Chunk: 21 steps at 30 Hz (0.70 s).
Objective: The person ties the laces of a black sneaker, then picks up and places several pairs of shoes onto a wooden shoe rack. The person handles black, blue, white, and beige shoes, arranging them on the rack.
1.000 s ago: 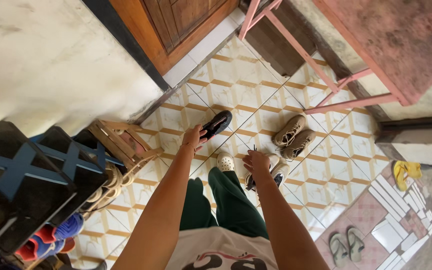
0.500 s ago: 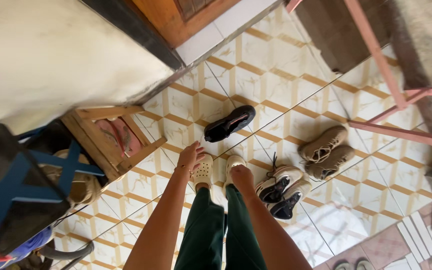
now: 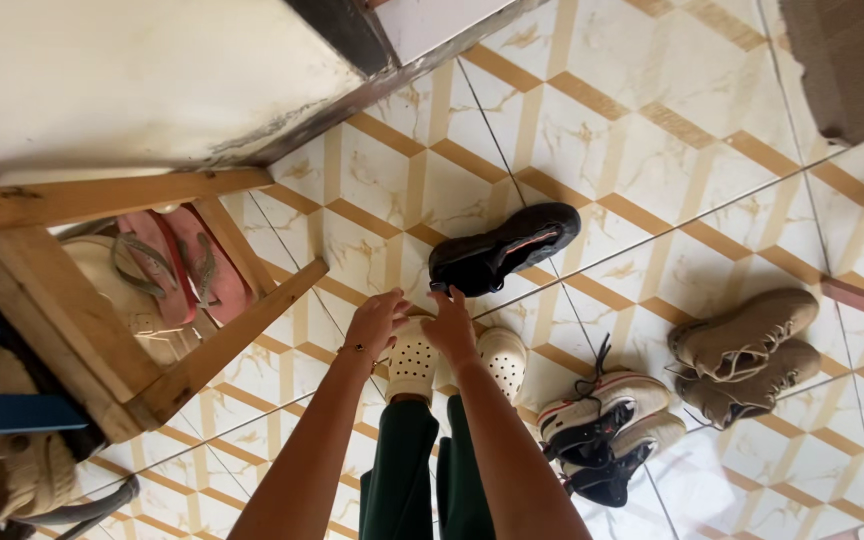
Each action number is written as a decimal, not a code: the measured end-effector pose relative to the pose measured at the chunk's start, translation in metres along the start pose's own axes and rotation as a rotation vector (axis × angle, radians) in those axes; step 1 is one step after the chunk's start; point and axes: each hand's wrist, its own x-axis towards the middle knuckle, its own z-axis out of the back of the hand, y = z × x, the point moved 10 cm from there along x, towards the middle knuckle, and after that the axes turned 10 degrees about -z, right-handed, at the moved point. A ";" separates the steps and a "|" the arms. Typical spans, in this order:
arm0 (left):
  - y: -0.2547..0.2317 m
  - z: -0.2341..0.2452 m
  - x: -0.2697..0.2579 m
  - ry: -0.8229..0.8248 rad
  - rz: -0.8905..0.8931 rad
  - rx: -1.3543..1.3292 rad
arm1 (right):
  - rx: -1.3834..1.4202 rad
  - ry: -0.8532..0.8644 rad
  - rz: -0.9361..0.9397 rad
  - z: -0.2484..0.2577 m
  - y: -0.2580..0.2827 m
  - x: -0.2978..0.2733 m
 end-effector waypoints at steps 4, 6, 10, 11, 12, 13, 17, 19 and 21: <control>0.002 0.003 0.021 -0.016 -0.004 -0.026 | -0.148 -0.090 0.050 -0.012 0.007 0.017; 0.003 0.003 0.028 -0.019 -0.021 -0.019 | -0.246 -0.139 -0.004 -0.018 -0.002 0.028; 0.011 0.005 0.040 -0.023 -0.068 0.009 | -0.322 -0.251 0.079 -0.012 -0.017 0.037; 0.017 0.005 0.041 -0.028 -0.066 0.005 | -0.308 -0.304 0.111 -0.005 -0.018 0.035; 0.022 0.006 0.044 -0.032 -0.069 0.004 | -0.292 -0.360 0.145 0.005 -0.017 0.033; 0.029 0.006 0.046 -0.036 -0.071 0.002 | -0.235 -0.377 0.144 0.014 -0.022 0.028; 0.050 -0.007 0.064 -0.016 -0.153 -0.071 | 0.031 -0.438 0.142 0.076 -0.043 -0.012; 0.050 -0.017 0.071 -0.008 -0.227 -0.144 | 0.144 -0.441 0.139 0.114 -0.043 -0.032; 0.052 -0.030 0.066 -0.015 -0.234 0.010 | 0.198 -0.422 0.124 0.154 -0.043 -0.057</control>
